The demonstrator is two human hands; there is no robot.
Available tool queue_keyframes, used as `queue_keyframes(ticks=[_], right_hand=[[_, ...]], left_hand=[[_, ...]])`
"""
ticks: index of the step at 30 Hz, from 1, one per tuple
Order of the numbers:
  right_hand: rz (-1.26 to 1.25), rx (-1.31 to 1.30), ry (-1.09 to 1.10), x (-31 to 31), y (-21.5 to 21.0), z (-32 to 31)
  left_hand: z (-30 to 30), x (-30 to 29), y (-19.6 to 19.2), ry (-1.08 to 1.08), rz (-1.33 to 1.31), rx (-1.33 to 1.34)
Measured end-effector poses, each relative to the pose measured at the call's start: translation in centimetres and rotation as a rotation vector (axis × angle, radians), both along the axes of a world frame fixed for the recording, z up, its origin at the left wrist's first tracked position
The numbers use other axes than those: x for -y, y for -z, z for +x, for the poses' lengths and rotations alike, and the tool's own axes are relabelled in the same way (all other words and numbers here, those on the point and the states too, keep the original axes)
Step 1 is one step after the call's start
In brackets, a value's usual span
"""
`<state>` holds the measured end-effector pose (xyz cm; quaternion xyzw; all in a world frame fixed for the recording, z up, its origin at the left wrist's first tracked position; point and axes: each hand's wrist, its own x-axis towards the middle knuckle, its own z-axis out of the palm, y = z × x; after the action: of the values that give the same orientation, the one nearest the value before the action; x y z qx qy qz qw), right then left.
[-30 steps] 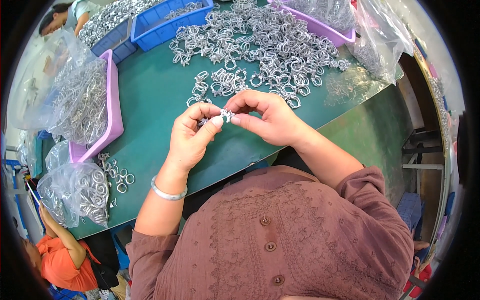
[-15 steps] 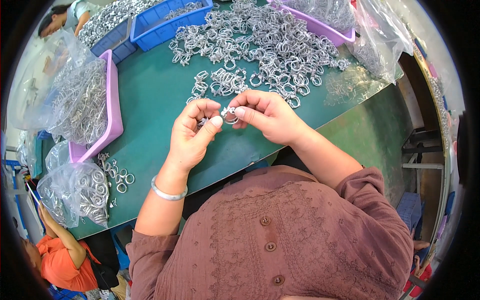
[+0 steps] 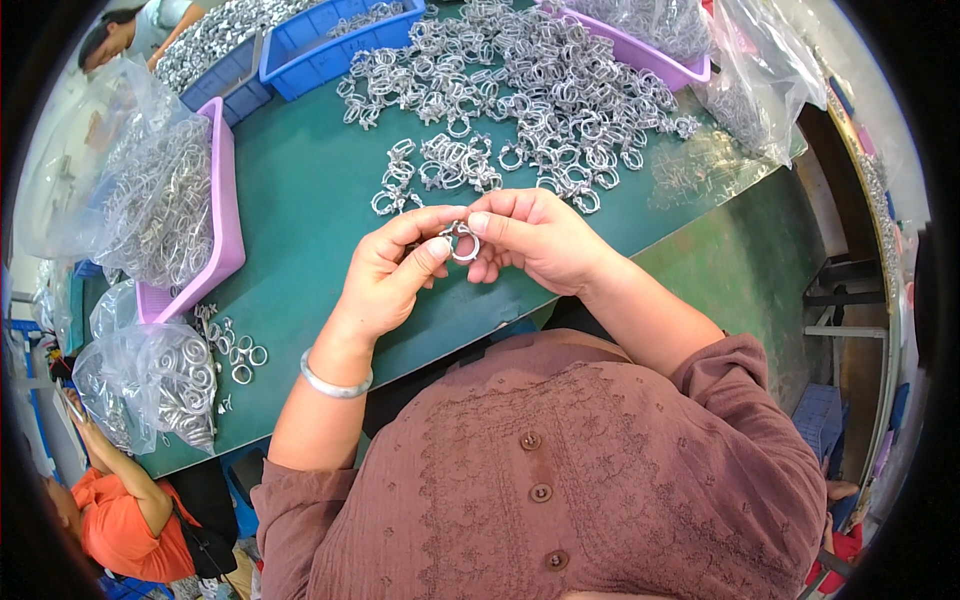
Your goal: The person assembles metal clamp components by picking them up from the table and joining them together by hand.
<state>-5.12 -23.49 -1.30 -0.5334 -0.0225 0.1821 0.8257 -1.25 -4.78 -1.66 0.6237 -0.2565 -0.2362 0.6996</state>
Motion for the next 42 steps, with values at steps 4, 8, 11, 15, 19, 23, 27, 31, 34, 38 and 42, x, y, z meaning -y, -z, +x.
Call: queue_keyframes(ticks=[4, 8, 11, 15, 19, 23, 27, 31, 34, 38, 42], right_hand=[[0.102, -0.058, -0.006, 0.05, 0.05, -0.07], [0.153, -0.068, -0.041, 0.27, 0.22, -0.09], [0.162, -0.066, -0.027, 0.18, 0.14, -0.21], [0.156, -0.07, -0.027, 0.22, 0.1, -0.27], [0.17, -0.059, -0.045, 0.36, 0.05, -0.24], [0.175, -0.059, -0.054, 0.4, 0.1, -0.24], [0.177, -0.048, -0.047, 0.35, 0.13, -0.3], [0.186, -0.059, -0.042, 0.3, -0.02, -0.33], [0.186, -0.065, -0.044, 0.34, 0.07, -0.32], [0.172, -0.071, -0.045, 0.38, -0.07, -0.39], [0.169, -0.075, -0.039, 0.46, -0.09, -0.38]], left_hand=[[0.14, -0.01, -0.18, 0.005, 0.007, -0.047], [0.2, -0.08, -0.25, 0.015, -0.007, -0.084], [0.21, -0.1, -0.19, 0.015, -0.008, -0.088], [0.17, -0.12, -0.17, 0.014, -0.013, -0.093], [0.18, -0.1, -0.23, 0.015, -0.013, -0.087], [0.2, -0.13, -0.12, 0.013, -0.027, -0.1], [0.25, -0.06, -0.09, 0.011, -0.043, -0.108], [0.28, -0.08, 0.02, 0.007, -0.054, -0.113], [0.35, -0.13, 0.24, -0.01, -0.069, -0.105], [0.45, -0.14, 0.42, -0.017, -0.083, -0.1], [0.47, 0.01, 0.54, -0.025, -0.1, -0.081]])
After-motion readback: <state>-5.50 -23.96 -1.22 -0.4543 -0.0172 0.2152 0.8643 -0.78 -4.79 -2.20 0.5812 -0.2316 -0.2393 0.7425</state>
